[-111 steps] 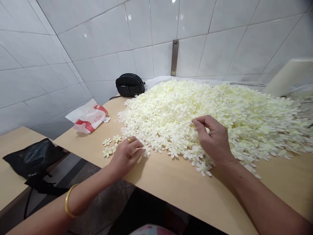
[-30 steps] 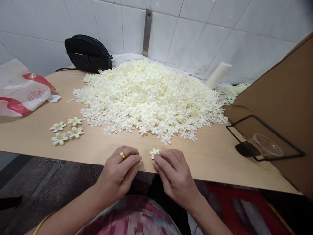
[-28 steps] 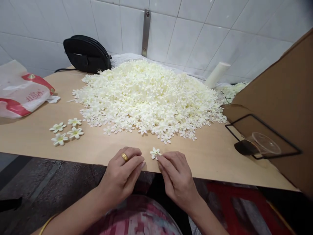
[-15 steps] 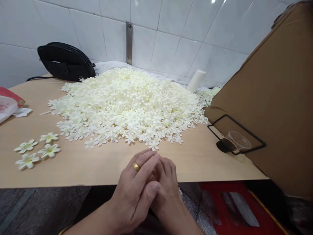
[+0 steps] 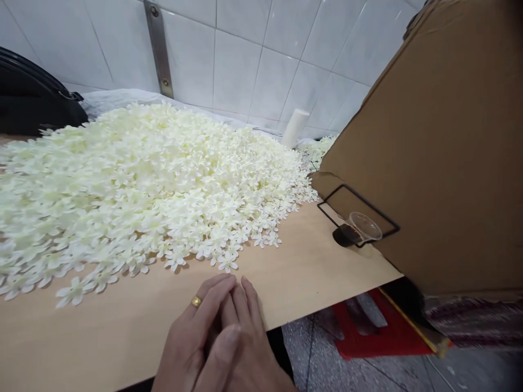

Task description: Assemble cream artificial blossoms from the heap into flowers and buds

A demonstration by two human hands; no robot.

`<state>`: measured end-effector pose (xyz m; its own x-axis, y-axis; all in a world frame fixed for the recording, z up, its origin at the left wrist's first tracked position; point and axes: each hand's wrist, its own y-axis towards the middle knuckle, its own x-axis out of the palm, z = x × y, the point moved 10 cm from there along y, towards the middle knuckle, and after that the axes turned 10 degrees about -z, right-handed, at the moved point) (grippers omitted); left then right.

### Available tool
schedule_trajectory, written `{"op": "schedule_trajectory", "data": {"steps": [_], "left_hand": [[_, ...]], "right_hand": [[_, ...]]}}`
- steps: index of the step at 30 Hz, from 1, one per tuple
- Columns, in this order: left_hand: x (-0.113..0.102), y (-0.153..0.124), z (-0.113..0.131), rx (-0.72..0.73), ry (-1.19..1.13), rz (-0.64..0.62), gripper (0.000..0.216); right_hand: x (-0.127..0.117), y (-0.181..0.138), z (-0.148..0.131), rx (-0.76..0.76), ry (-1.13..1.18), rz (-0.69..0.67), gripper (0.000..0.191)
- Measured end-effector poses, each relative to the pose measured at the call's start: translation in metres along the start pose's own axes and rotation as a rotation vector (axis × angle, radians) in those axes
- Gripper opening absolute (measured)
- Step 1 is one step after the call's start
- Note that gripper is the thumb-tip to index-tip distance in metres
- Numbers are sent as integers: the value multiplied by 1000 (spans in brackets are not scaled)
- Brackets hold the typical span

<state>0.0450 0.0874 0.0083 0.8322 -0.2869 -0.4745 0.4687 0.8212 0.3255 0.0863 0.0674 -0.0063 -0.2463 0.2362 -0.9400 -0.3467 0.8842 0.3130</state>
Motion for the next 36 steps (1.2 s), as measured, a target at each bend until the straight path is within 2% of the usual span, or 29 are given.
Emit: {"op": "schedule_trajectory", "data": {"steps": [5,9,13,17,20,23,27,33,36], "left_hand": [[-4,6,7,36,38,-3,34],[0,5,7,57,158,-33,35],[-3,-1,6,109,223,-19,30],[-28,-13,10,147,312,91,26],[-54,-22,4,43,346,198,19],[-65,-29,-4,-41,325,210,16],[-59,-33,-9,-60,333,183,15],[-41,-30,0,65,497,102,17],[-36,-27,1,73,558,63,16]], "right_hand": [[0,1,1,0,-18,53,51],[0,-2,2,1,7,29,49],[-13,-7,-2,-2,40,38,45],[-20,-9,5,36,207,-42,41],[-18,-10,12,43,294,-104,42],[-20,-12,17,23,330,-61,47],[-18,-15,15,-19,289,-33,48],[-14,-11,-1,-25,2,-98,49],[-14,-6,-10,-14,-62,-93,46]]}}
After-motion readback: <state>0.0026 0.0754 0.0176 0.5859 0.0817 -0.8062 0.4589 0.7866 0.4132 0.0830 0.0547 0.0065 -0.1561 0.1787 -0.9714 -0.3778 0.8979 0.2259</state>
